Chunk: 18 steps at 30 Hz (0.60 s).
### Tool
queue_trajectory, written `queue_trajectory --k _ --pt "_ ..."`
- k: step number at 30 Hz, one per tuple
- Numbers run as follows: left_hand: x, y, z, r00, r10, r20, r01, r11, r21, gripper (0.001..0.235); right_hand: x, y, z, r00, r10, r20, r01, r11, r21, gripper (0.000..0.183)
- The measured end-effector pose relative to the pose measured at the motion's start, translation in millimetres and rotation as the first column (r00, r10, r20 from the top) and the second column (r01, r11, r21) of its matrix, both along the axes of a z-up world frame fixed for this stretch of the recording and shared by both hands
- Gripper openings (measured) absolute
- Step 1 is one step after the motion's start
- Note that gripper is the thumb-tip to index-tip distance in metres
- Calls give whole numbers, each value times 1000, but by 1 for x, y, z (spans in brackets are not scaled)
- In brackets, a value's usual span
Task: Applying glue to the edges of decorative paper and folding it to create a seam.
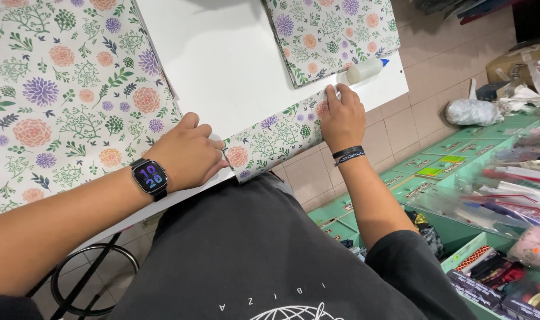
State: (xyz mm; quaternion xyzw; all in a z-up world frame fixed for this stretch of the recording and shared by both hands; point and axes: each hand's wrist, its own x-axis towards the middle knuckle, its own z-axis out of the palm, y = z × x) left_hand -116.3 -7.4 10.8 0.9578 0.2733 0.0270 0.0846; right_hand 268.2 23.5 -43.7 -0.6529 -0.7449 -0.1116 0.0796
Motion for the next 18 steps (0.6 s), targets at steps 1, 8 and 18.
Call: queue_trajectory --k 1,8,18 --pt "0 -2 -1 1000 22 1 -22 1000 5 49 1 2 -3 1000 -4 -10 4 1000 -1 34" --pt "5 -7 7 995 80 -58 -83 996 -45 47 -50 -16 32 994 89 -65 -79 988 134 36" --pt "13 -19 -1 989 142 -47 -145 987 -71 41 -147 -74 4 792 566 -230 -589 807 -41 59"
